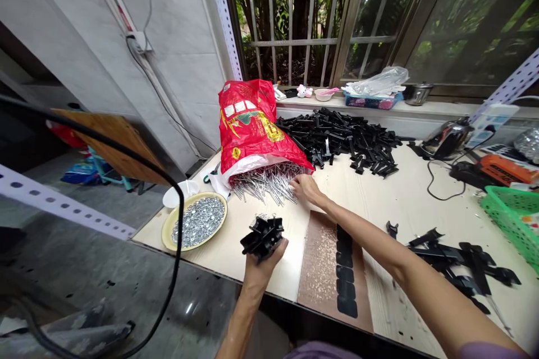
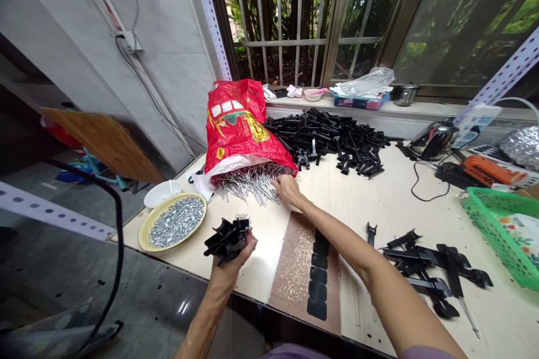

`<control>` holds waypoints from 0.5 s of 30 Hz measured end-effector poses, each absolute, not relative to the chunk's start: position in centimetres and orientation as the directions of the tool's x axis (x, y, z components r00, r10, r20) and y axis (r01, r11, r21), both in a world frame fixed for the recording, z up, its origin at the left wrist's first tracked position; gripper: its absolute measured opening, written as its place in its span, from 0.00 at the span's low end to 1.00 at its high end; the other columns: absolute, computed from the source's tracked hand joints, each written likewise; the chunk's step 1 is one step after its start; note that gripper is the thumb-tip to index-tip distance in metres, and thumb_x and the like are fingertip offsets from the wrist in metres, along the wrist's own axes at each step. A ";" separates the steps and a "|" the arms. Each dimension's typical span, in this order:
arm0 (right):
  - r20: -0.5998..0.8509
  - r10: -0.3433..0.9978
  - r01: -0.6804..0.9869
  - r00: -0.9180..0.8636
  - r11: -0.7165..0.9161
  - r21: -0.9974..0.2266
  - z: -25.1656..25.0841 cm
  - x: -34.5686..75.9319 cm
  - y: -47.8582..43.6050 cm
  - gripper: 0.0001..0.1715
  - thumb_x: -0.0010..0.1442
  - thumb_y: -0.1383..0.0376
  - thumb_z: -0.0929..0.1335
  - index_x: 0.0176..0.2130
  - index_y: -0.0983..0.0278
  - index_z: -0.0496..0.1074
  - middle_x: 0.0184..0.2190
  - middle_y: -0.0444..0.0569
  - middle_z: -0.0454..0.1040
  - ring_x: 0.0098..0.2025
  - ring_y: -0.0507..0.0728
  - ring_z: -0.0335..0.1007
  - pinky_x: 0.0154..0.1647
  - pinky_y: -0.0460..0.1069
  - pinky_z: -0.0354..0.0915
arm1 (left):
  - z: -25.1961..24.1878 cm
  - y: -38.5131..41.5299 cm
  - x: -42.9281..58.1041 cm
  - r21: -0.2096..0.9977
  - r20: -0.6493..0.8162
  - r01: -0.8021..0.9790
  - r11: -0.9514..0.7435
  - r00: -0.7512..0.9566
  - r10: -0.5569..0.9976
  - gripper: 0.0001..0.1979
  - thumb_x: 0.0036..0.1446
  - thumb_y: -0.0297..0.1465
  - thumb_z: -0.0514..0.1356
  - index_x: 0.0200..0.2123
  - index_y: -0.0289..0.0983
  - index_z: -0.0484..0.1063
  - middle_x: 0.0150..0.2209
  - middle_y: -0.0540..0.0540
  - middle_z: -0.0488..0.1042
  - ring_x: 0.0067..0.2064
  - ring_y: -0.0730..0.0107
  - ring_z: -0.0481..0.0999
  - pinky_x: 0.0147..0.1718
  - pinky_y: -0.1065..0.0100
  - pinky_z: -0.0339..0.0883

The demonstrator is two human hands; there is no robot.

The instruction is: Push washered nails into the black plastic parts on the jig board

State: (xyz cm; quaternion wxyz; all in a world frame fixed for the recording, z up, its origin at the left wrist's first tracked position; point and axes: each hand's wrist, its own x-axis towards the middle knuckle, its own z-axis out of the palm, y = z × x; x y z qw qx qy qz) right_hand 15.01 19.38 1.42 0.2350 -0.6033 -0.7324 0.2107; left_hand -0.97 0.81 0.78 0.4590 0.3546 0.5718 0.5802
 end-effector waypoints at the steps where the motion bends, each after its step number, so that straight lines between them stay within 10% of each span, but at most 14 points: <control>1: 0.065 0.986 0.799 -0.151 0.160 -0.579 1.0 14.5 19.9 0.14 0.56 0.65 0.66 0.22 0.68 0.70 0.19 0.48 0.70 0.25 0.51 0.64 0.26 0.44 0.54 | 0.9 0.8 -1.0 0.990 -0.108 -0.121 0.071 -0.336 0.936 0.18 0.37 0.33 0.70 0.34 0.33 0.76 0.35 0.42 0.80 0.39 0.58 0.78 0.44 0.58 0.70; 9: -0.007 0.989 0.824 -0.145 0.117 -0.555 0.5 14.6 20.1 0.05 0.49 0.73 0.65 0.26 0.70 0.72 0.19 0.48 0.69 0.26 0.52 0.65 0.27 0.44 0.57 | 0.8 1.0 -1.9 0.993 -0.108 -0.089 0.082 -0.339 0.934 0.18 0.38 0.34 0.69 0.35 0.33 0.76 0.32 0.43 0.80 0.36 0.60 0.79 0.39 0.62 0.72; 15: 0.170 0.936 0.578 -0.309 0.326 -0.748 5.1 16.3 15.7 0.34 0.59 0.68 0.62 0.63 0.64 0.49 0.29 0.43 0.72 0.28 0.51 0.69 0.31 0.45 0.63 | 0.4 1.5 -1.7 0.997 -0.066 -0.059 0.053 -0.240 0.969 0.15 0.38 0.34 0.69 0.32 0.34 0.78 0.33 0.43 0.80 0.36 0.59 0.79 0.40 0.62 0.71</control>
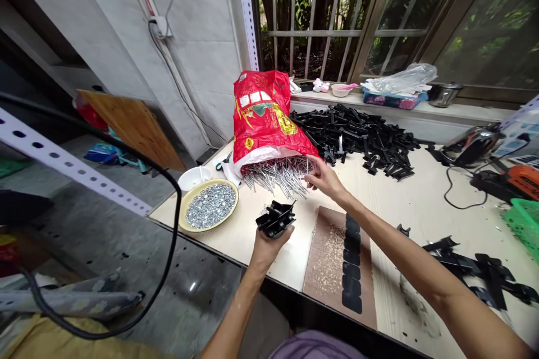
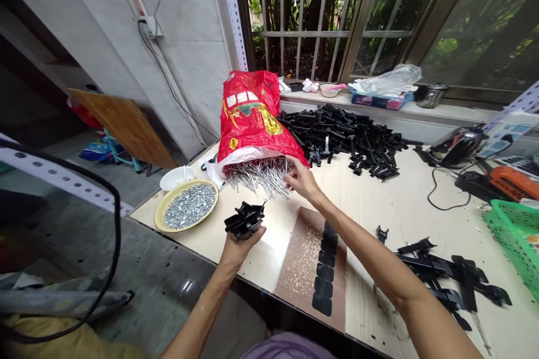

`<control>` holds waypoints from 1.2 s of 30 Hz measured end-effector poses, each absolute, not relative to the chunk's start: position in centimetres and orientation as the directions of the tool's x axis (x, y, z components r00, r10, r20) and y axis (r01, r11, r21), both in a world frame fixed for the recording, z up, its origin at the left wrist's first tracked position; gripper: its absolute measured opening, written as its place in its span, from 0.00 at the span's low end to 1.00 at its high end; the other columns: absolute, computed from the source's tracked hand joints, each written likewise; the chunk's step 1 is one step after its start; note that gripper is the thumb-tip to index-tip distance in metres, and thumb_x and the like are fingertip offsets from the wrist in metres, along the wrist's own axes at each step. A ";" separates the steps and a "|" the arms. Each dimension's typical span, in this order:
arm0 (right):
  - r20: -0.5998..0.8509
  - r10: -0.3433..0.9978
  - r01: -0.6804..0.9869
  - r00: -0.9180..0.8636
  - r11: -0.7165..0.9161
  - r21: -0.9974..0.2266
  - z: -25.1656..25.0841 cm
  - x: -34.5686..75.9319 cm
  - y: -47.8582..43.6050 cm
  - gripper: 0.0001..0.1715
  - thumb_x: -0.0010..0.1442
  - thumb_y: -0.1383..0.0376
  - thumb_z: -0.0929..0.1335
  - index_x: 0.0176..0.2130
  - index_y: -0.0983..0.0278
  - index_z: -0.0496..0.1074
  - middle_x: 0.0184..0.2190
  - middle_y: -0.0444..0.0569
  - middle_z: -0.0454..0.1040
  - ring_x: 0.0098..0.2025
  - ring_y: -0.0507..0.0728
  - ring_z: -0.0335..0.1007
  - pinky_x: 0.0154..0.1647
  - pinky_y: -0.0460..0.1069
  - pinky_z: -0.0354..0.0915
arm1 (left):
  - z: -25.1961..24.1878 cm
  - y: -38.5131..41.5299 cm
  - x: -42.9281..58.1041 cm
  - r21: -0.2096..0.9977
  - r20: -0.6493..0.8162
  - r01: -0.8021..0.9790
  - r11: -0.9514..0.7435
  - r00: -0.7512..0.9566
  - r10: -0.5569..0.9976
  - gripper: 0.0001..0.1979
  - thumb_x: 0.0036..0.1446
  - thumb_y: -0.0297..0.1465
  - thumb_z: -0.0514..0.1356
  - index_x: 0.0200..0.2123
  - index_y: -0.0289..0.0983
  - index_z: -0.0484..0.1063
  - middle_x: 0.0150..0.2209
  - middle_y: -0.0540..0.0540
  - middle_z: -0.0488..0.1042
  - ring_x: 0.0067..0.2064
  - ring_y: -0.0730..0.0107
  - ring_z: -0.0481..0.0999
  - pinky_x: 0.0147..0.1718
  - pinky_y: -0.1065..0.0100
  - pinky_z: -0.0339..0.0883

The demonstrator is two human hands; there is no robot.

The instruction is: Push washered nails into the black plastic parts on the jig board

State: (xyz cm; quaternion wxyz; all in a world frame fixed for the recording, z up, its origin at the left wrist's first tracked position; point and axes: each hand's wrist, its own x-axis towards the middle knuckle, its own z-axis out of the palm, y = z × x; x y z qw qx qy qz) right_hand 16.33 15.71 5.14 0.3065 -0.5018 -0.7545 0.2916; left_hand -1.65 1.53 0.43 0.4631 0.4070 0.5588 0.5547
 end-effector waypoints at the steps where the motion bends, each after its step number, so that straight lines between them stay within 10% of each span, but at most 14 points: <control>1: 0.252 0.902 0.462 -0.351 0.401 -0.791 6.3 16.3 14.7 0.35 0.60 0.66 0.62 0.63 0.64 0.47 0.28 0.43 0.72 0.29 0.51 0.69 0.31 0.46 0.64 | 0.6 1.6 -1.5 0.997 -0.069 -0.049 0.059 -0.228 0.971 0.14 0.38 0.34 0.69 0.31 0.34 0.78 0.32 0.43 0.80 0.36 0.59 0.79 0.40 0.62 0.72; 9: 0.457 0.584 0.359 -0.670 0.795 -0.489 11.7 16.8 10.3 0.12 0.63 0.61 0.64 0.41 0.62 0.74 0.31 0.47 0.69 0.32 0.51 0.65 0.32 0.46 0.60 | 1.2 2.3 -2.2 0.998 0.007 0.063 0.008 -0.237 0.971 0.14 0.38 0.32 0.68 0.33 0.34 0.77 0.33 0.44 0.80 0.37 0.57 0.78 0.41 0.61 0.71; 20: 0.205 0.483 0.482 -0.851 0.874 -0.057 14.5 14.4 8.3 0.10 0.63 0.62 0.63 0.34 0.63 0.71 0.31 0.47 0.66 0.34 0.55 0.59 0.35 0.49 0.54 | 0.2 2.9 -2.6 0.964 0.081 0.264 -0.036 -0.161 0.984 0.16 0.35 0.25 0.65 0.34 0.36 0.77 0.27 0.49 0.78 0.31 0.61 0.76 0.32 0.66 0.70; 27: 0.444 0.642 0.487 -0.625 0.765 -0.421 12.4 15.0 14.5 0.15 0.65 0.58 0.60 0.44 0.65 0.68 0.40 0.50 0.71 0.40 0.54 0.65 0.40 0.48 0.59 | 2.2 1.3 -2.4 1.000 0.001 0.009 0.001 -0.228 0.974 0.14 0.40 0.32 0.67 0.34 0.35 0.78 0.34 0.44 0.80 0.38 0.57 0.79 0.41 0.61 0.71; 31: 0.084 0.927 0.823 -0.366 0.365 -0.436 6.2 15.5 19.0 0.09 0.58 0.66 0.65 0.29 0.67 0.73 0.26 0.48 0.73 0.30 0.52 0.67 0.31 0.45 0.56 | 3.0 0.5 -2.6 0.997 -0.018 -0.075 -0.003 -0.283 0.959 0.17 0.37 0.32 0.69 0.34 0.34 0.78 0.35 0.42 0.80 0.38 0.55 0.79 0.42 0.60 0.72; 36: 0.019 0.975 0.895 -0.223 0.212 -0.392 0.4 14.1 20.3 0.13 0.57 0.65 0.65 0.25 0.69 0.74 0.23 0.51 0.73 0.27 0.53 0.67 0.27 0.45 0.54 | 3.4 0.8 -2.7 0.996 -0.043 -0.082 0.020 -0.287 0.957 0.17 0.36 0.32 0.69 0.33 0.32 0.77 0.34 0.42 0.80 0.38 0.55 0.79 0.41 0.60 0.73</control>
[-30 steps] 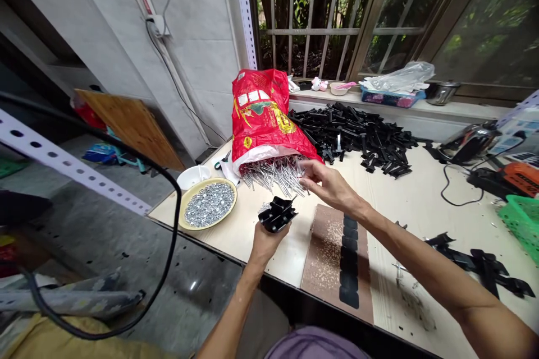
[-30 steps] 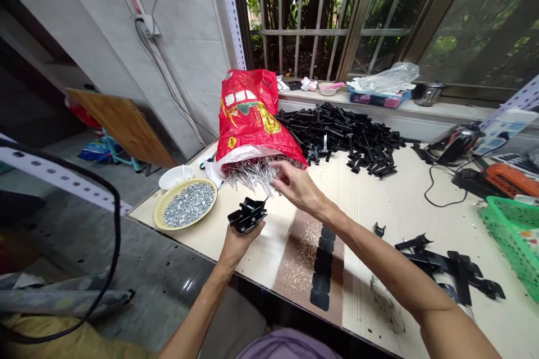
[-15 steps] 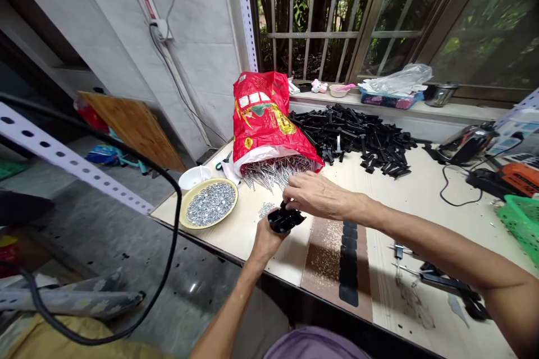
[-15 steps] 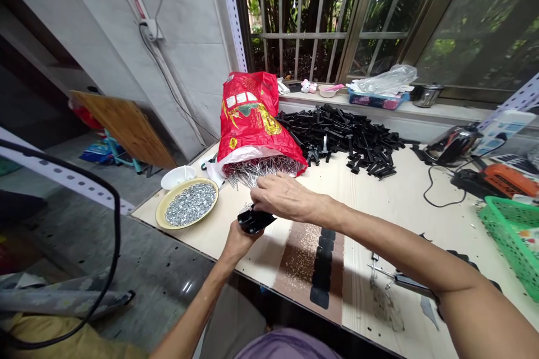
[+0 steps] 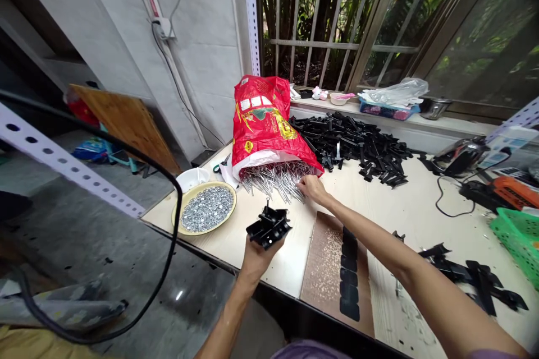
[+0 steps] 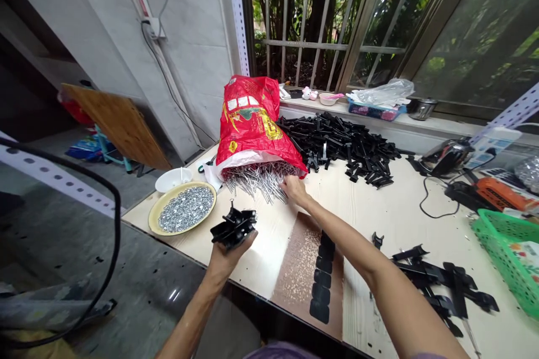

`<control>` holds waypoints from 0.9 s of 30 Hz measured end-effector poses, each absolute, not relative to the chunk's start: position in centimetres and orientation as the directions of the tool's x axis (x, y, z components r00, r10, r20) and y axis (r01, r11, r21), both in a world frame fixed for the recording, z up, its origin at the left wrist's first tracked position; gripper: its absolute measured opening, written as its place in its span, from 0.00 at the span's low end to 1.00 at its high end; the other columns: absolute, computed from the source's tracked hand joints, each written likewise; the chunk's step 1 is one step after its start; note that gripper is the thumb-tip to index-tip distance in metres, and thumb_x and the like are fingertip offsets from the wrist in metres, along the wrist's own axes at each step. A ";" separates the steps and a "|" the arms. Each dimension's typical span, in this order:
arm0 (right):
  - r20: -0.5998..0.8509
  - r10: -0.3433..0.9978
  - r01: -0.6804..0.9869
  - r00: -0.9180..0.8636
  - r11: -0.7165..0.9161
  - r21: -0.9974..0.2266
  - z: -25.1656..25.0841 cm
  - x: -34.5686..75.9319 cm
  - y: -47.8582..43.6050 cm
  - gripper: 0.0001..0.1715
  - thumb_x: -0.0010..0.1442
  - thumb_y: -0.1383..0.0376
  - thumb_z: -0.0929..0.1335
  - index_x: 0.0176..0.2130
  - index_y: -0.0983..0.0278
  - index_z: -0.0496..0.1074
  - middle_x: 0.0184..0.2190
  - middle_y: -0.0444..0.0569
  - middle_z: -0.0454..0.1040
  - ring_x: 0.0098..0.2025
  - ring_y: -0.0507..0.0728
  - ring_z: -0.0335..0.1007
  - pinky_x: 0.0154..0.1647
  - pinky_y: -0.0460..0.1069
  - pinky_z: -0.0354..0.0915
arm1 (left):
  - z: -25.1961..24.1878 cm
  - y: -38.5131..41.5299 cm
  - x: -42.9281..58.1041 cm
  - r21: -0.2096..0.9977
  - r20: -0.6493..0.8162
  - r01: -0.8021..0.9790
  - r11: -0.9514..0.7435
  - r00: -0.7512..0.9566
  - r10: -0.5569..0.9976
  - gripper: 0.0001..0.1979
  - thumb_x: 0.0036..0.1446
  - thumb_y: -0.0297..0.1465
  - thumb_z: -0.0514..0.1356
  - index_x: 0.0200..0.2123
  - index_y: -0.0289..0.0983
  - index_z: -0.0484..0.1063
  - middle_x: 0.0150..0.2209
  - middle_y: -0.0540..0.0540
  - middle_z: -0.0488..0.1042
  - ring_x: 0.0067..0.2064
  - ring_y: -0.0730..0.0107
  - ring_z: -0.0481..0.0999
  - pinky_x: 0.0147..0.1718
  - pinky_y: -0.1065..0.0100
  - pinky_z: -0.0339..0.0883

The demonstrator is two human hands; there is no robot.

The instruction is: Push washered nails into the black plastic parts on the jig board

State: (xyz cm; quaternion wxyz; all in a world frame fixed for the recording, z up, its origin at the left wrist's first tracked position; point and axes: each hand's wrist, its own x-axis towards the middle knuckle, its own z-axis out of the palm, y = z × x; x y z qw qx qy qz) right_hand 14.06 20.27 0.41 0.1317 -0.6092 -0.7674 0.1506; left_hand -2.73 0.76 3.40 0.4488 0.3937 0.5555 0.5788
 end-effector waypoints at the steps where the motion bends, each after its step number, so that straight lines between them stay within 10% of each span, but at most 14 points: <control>1: 0.012 0.979 0.902 -0.203 0.191 -0.387 -0.1 13.7 20.4 0.13 0.56 0.65 0.65 0.26 0.70 0.74 0.23 0.52 0.73 0.28 0.53 0.67 0.27 0.45 0.54 | 3.5 0.9 -2.8 0.997 -0.034 -0.072 0.015 -0.277 0.960 0.17 0.37 0.32 0.69 0.34 0.32 0.77 0.34 0.42 0.80 0.38 0.55 0.79 0.41 0.60 0.73; 16: 0.009 0.985 0.867 -0.171 0.155 -0.474 0.2 14.1 19.9 0.08 0.49 0.72 0.65 0.29 0.73 0.74 0.24 0.58 0.73 0.33 0.59 0.71 0.32 0.48 0.59 | 1.7 1.8 -2.9 0.948 -0.033 -0.317 -0.044 -0.234 0.972 0.18 0.43 0.33 0.68 0.39 0.34 0.76 0.30 0.49 0.76 0.28 0.73 0.74 0.37 0.66 0.71; 20: 0.099 0.977 0.791 -0.190 0.212 -0.573 2.5 14.8 17.8 0.22 0.51 0.71 0.63 0.47 0.73 0.69 0.26 0.51 0.73 0.29 0.55 0.70 0.31 0.47 0.62 | 1.4 2.0 -3.8 0.936 -0.069 -0.351 -0.020 -0.238 0.969 0.18 0.42 0.31 0.69 0.39 0.33 0.75 0.30 0.49 0.74 0.28 0.76 0.71 0.36 0.68 0.70; 27: 0.461 0.847 0.052 -0.263 0.490 -0.870 9.3 13.2 11.2 0.28 0.56 0.64 0.66 0.55 0.60 0.58 0.28 0.42 0.72 0.28 0.51 0.69 0.29 0.46 0.64 | 1.9 2.1 -2.4 0.887 -0.187 -0.438 0.146 -0.054 0.981 0.18 0.41 0.30 0.69 0.38 0.33 0.74 0.33 0.49 0.73 0.24 0.79 0.69 0.34 0.64 0.71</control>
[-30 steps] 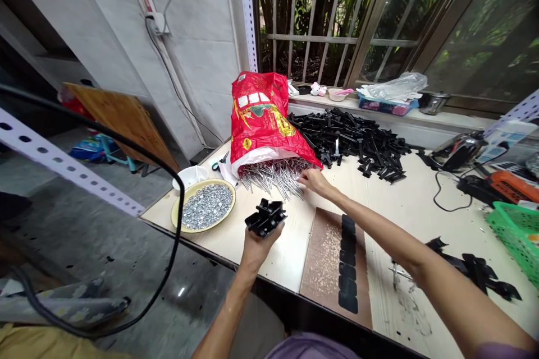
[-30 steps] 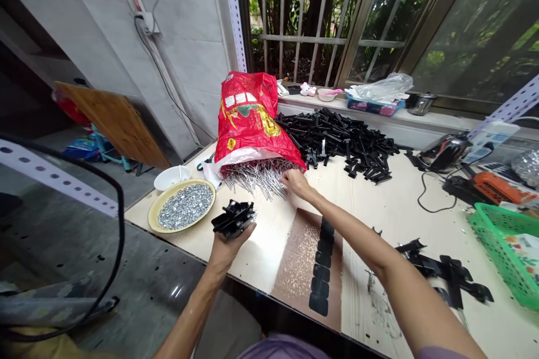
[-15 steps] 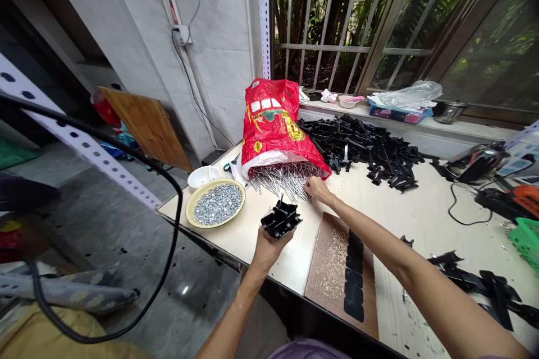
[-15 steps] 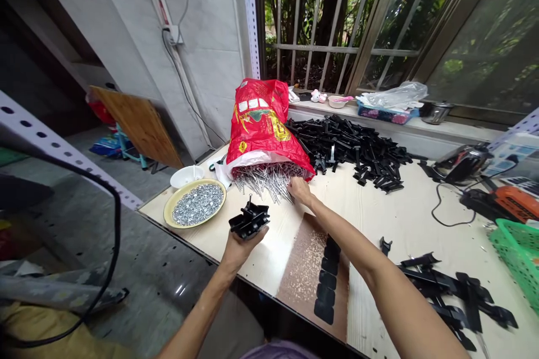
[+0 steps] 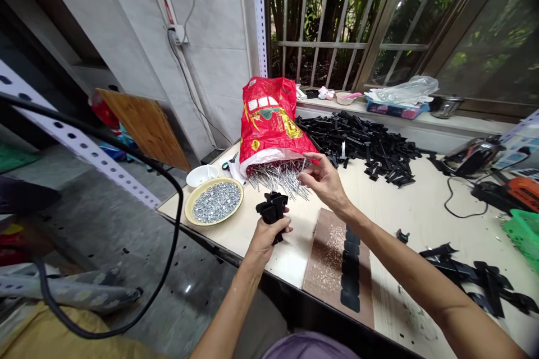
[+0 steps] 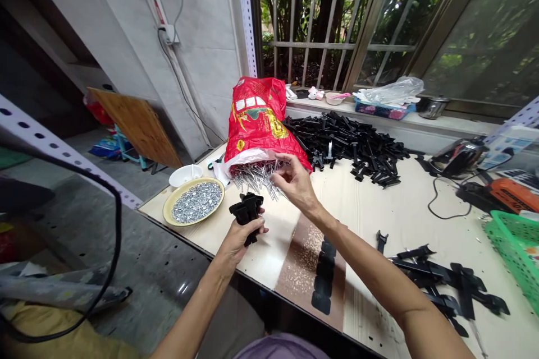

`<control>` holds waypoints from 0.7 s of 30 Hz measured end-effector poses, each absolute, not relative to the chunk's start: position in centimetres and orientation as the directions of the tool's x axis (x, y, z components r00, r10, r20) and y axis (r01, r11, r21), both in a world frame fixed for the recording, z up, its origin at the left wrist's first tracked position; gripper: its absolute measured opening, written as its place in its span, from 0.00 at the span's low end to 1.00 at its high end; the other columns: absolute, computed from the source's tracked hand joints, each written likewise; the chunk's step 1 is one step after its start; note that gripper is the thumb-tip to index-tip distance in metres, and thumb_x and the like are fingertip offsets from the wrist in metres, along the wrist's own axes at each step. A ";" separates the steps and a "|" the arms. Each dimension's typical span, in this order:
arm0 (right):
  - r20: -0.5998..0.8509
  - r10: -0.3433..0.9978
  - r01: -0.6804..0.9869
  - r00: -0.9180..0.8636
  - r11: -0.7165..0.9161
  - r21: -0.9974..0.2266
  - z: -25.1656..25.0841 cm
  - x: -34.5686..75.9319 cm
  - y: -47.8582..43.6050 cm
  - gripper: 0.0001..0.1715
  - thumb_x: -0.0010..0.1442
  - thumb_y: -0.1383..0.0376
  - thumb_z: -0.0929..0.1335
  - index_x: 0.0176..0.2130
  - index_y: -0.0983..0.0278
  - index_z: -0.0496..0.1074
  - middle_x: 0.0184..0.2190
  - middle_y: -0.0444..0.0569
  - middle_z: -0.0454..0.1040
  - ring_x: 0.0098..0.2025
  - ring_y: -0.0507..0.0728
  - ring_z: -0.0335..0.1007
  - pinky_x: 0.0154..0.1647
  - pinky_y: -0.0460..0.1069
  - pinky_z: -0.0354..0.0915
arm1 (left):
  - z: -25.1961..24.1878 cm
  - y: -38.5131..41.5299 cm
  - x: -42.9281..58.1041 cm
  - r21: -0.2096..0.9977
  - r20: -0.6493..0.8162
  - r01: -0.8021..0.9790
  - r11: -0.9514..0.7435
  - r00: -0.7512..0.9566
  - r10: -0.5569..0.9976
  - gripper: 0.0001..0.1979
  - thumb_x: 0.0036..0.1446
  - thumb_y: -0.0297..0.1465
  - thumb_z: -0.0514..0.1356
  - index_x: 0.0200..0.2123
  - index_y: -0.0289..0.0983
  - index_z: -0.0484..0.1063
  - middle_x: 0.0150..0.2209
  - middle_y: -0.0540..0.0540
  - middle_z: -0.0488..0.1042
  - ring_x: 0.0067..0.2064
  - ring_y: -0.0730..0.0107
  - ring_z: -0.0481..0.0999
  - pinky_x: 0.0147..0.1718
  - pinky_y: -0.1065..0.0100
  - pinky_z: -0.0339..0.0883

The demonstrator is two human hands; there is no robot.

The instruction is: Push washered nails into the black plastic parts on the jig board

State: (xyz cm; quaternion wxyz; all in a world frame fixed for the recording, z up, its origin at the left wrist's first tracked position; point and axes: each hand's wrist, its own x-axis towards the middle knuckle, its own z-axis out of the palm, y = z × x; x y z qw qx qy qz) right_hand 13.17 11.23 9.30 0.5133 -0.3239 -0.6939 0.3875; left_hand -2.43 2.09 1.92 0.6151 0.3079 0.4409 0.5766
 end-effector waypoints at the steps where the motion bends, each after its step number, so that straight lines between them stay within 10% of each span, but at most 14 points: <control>1: 0.474 0.842 0.031 -0.260 0.497 -0.867 9.8 12.8 10.6 0.26 0.56 0.64 0.67 0.53 0.60 0.59 0.29 0.42 0.72 0.29 0.51 0.69 0.30 0.46 0.64 | 2.1 2.1 -2.1 0.889 -0.200 -0.426 0.167 -0.033 0.979 0.18 0.41 0.30 0.69 0.38 0.32 0.74 0.32 0.49 0.73 0.24 0.79 0.68 0.34 0.64 0.71; 15: 0.475 0.775 0.150 -0.418 0.574 -0.805 8.8 13.5 10.1 0.13 0.59 0.60 0.67 0.44 0.62 0.68 0.38 0.47 0.74 0.40 0.53 0.71 0.40 0.47 0.65 | 1.7 2.5 -2.1 0.978 -0.111 -0.196 0.076 -0.174 0.978 0.15 0.41 0.30 0.68 0.36 0.34 0.76 0.33 0.47 0.76 0.29 0.74 0.72 0.31 0.71 0.66; 21: 0.191 0.939 0.753 -0.285 0.343 -0.562 4.4 14.4 15.8 0.12 0.61 0.64 0.63 0.34 0.67 0.73 0.33 0.49 0.75 0.35 0.53 0.70 0.36 0.46 0.62 | 2.9 1.6 -2.5 0.984 -0.082 -0.177 0.025 -0.322 0.943 0.18 0.40 0.34 0.69 0.37 0.34 0.77 0.32 0.47 0.77 0.30 0.71 0.74 0.31 0.70 0.67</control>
